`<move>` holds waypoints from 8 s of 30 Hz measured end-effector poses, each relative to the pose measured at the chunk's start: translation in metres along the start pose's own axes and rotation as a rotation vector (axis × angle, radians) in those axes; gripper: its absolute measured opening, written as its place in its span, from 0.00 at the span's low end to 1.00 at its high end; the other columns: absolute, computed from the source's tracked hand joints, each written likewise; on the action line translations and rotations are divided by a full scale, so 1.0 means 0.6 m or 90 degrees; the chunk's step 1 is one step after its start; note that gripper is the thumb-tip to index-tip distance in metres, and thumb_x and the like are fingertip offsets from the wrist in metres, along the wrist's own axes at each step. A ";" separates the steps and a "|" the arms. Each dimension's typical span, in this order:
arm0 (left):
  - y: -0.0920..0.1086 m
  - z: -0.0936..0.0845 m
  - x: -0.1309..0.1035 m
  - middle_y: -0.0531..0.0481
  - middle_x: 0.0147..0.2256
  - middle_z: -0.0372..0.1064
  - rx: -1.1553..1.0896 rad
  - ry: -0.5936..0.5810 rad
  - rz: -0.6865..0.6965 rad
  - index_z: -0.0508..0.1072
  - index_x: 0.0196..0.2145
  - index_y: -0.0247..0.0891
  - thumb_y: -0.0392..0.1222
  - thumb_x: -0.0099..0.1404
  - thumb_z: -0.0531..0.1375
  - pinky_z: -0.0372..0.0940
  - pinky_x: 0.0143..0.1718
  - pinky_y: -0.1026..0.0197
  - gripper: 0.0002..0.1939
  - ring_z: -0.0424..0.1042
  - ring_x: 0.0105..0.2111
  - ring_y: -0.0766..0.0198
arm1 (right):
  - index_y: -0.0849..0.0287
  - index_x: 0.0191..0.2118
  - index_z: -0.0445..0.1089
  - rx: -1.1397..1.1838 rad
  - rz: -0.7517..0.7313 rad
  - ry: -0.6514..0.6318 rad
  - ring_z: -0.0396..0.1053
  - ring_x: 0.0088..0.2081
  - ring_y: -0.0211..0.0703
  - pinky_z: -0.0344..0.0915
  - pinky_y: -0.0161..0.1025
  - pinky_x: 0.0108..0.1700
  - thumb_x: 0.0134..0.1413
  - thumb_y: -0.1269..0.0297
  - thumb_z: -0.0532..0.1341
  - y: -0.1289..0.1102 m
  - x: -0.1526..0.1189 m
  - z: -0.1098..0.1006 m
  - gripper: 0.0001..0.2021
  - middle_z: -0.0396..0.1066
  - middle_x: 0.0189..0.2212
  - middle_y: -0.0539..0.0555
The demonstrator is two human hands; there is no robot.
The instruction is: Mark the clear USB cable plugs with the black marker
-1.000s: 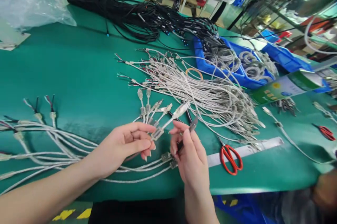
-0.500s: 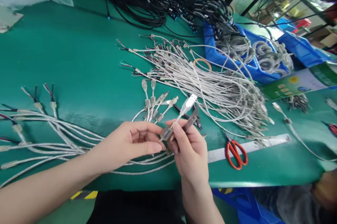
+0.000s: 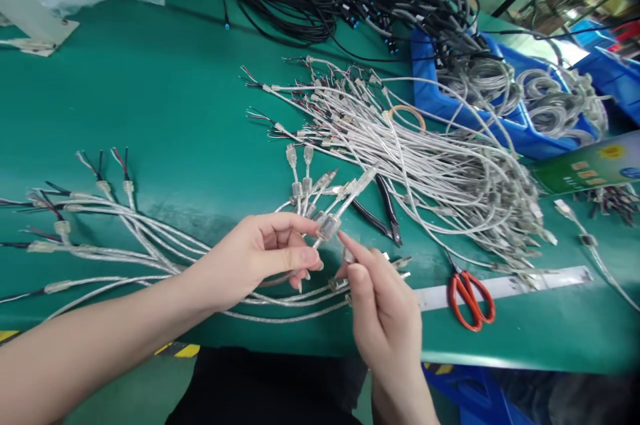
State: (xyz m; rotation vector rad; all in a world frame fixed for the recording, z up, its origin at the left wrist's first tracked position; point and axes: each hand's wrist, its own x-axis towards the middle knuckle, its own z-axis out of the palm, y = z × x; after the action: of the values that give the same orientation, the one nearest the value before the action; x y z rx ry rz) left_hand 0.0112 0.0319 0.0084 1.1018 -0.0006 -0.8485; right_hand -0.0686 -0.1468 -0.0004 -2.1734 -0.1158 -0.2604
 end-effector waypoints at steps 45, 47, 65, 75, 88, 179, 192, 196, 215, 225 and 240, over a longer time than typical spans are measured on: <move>0.001 0.001 0.001 0.56 0.22 0.66 0.034 0.007 -0.036 0.68 0.40 0.36 0.44 0.57 0.69 0.51 0.22 0.67 0.18 0.64 0.20 0.71 | 0.62 0.55 0.67 -0.247 -0.145 0.111 0.66 0.31 0.37 0.63 0.34 0.34 0.65 0.71 0.57 0.025 -0.007 0.025 0.14 0.69 0.32 0.55; 0.000 0.001 0.000 0.56 0.22 0.66 0.031 0.005 -0.040 0.68 0.39 0.36 0.45 0.56 0.70 0.52 0.22 0.67 0.18 0.64 0.20 0.71 | 0.62 0.54 0.68 -0.263 -0.151 0.131 0.66 0.32 0.38 0.63 0.35 0.35 0.64 0.71 0.58 0.027 -0.005 0.027 0.14 0.70 0.32 0.55; -0.006 0.003 0.003 0.59 0.21 0.63 0.006 0.021 -0.050 0.69 0.33 0.34 0.40 0.51 0.73 0.56 0.27 0.72 0.17 0.61 0.23 0.75 | 0.62 0.56 0.67 -0.239 -0.171 0.078 0.68 0.31 0.36 0.64 0.34 0.33 0.63 0.72 0.58 0.022 -0.010 0.010 0.16 0.70 0.32 0.54; -0.008 0.002 0.005 0.60 0.21 0.64 0.019 0.019 -0.044 0.68 0.29 0.34 0.33 0.49 0.72 0.56 0.26 0.73 0.15 0.61 0.23 0.76 | 0.64 0.55 0.68 -0.241 -0.147 0.070 0.67 0.32 0.36 0.63 0.34 0.35 0.64 0.71 0.58 0.022 -0.011 0.011 0.15 0.70 0.33 0.54; -0.006 0.005 0.004 0.60 0.21 0.64 0.007 0.024 -0.039 0.67 0.26 0.33 0.32 0.48 0.72 0.57 0.26 0.73 0.15 0.61 0.23 0.75 | 0.66 0.53 0.69 -0.299 -0.159 0.155 0.66 0.31 0.36 0.62 0.34 0.35 0.63 0.71 0.60 0.022 -0.016 0.033 0.14 0.71 0.32 0.54; 0.002 0.002 -0.005 0.50 0.35 0.71 0.398 -0.016 0.113 0.73 0.35 0.38 0.46 0.66 0.59 0.60 0.37 0.63 0.09 0.68 0.35 0.64 | 0.62 0.36 0.72 0.684 0.294 0.001 0.53 0.21 0.28 0.47 0.27 0.20 0.55 0.62 0.65 0.010 0.095 -0.001 0.08 0.69 0.29 0.52; -0.001 0.002 -0.010 0.56 0.26 0.69 0.343 -0.009 0.033 0.74 0.34 0.38 0.46 0.61 0.66 0.60 0.31 0.67 0.10 0.64 0.27 0.70 | 0.59 0.40 0.75 0.738 0.272 -0.050 0.51 0.22 0.27 0.46 0.27 0.21 0.58 0.66 0.63 0.012 0.087 0.006 0.06 0.71 0.33 0.53; -0.002 -0.002 -0.007 0.55 0.26 0.70 0.272 -0.027 0.009 0.73 0.33 0.37 0.45 0.60 0.66 0.63 0.33 0.67 0.10 0.70 0.30 0.68 | 0.57 0.43 0.75 0.638 0.243 -0.025 0.53 0.22 0.28 0.48 0.28 0.22 0.61 0.62 0.62 0.018 0.083 0.005 0.08 0.71 0.35 0.53; 0.008 -0.009 -0.002 0.52 0.26 0.74 0.018 -0.047 0.057 0.72 0.28 0.35 0.43 0.64 0.64 0.58 0.31 0.70 0.10 0.66 0.28 0.71 | 0.69 0.54 0.68 -0.120 -0.248 -0.014 0.63 0.32 0.36 0.61 0.35 0.34 0.64 0.72 0.57 0.024 0.056 -0.008 0.15 0.67 0.32 0.54; 0.008 -0.010 0.001 0.53 0.26 0.74 0.027 -0.050 0.059 0.73 0.29 0.36 0.42 0.65 0.63 0.58 0.33 0.69 0.08 0.66 0.28 0.71 | 0.69 0.52 0.69 -0.182 -0.264 0.020 0.63 0.32 0.38 0.61 0.37 0.34 0.63 0.71 0.58 0.028 0.060 -0.006 0.14 0.67 0.31 0.54; 0.007 -0.004 -0.002 0.50 0.25 0.74 0.010 -0.065 0.000 0.70 0.28 0.34 0.44 0.62 0.65 0.57 0.33 0.66 0.11 0.66 0.27 0.69 | 0.64 0.41 0.69 -0.234 -0.240 0.155 0.65 0.32 0.38 0.62 0.36 0.35 0.62 0.71 0.60 0.027 0.061 0.000 0.03 0.72 0.32 0.54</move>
State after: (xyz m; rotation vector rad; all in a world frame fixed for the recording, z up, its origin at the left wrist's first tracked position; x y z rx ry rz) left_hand 0.0140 0.0353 0.0106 1.0720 -0.0922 -0.9059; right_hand -0.0298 -0.1570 -0.0049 -2.4505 -0.3649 -0.8129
